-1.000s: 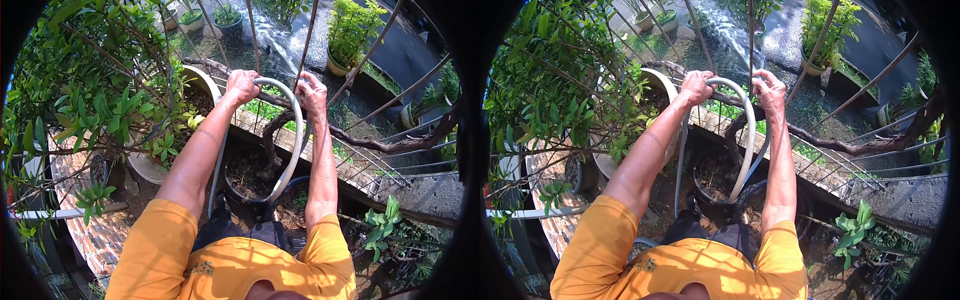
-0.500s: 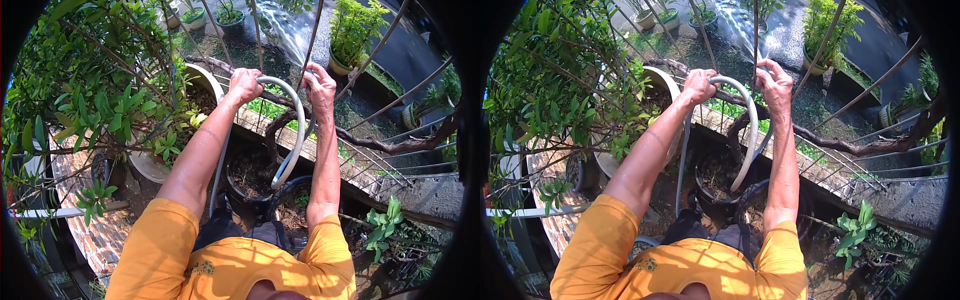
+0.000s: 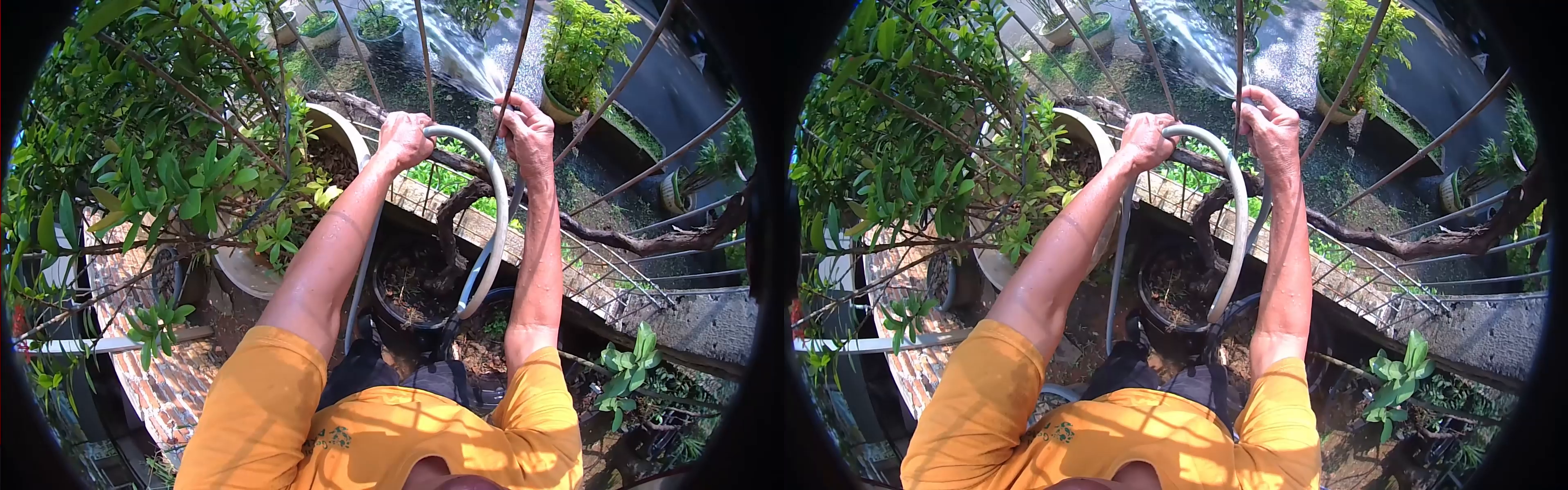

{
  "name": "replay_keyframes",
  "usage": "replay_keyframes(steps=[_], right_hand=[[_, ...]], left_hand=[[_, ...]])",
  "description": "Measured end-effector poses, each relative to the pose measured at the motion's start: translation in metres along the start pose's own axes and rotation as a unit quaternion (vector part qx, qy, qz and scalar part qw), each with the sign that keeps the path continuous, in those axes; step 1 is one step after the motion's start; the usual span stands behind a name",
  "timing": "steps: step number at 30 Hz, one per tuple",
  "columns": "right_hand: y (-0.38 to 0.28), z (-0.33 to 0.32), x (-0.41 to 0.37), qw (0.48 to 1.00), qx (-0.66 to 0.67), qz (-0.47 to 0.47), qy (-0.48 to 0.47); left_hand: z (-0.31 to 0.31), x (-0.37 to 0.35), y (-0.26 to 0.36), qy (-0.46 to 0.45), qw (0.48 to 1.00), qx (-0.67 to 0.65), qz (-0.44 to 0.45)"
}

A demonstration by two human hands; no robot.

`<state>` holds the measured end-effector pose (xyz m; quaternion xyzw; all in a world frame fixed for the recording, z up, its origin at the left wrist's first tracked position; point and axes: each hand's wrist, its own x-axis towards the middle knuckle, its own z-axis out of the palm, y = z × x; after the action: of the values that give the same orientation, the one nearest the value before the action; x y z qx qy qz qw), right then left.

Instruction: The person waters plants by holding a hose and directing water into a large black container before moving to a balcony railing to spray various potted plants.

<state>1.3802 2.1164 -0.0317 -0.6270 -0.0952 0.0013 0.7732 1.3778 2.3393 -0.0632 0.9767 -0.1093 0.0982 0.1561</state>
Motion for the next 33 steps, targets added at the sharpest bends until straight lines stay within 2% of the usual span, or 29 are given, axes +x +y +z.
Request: replay_keyframes(steps=[9,13,15,18,26,29,33], right_hand=[[0.024,0.013,0.013,0.994,-0.068,-0.07,0.046],[0.026,0.014,0.011,0.997,-0.04,-0.032,0.049],[0.022,0.014,0.009,0.998,-0.041,-0.012,0.047],[0.033,0.014,0.014,0.995,-0.052,-0.054,0.069],[0.049,0.011,0.022,0.996,-0.025,-0.049,0.07],[0.047,0.011,0.02,0.997,-0.036,-0.019,0.067],[0.042,0.011,0.016,0.999,-0.007,0.001,0.05]], left_hand=[[0.0,0.0,0.001,-0.007,1.0,-0.007,-0.012],[0.002,0.001,-0.002,-0.013,0.999,-0.036,-0.03],[0.002,0.0,-0.002,0.001,1.0,-0.02,-0.008],[0.001,0.0,-0.001,0.012,1.0,-0.009,-0.003],[0.002,-0.001,0.0,0.027,0.999,-0.022,0.003],[0.001,0.0,0.0,-0.024,0.998,-0.048,-0.034],[0.002,0.0,-0.001,-0.017,0.998,-0.036,-0.039]])
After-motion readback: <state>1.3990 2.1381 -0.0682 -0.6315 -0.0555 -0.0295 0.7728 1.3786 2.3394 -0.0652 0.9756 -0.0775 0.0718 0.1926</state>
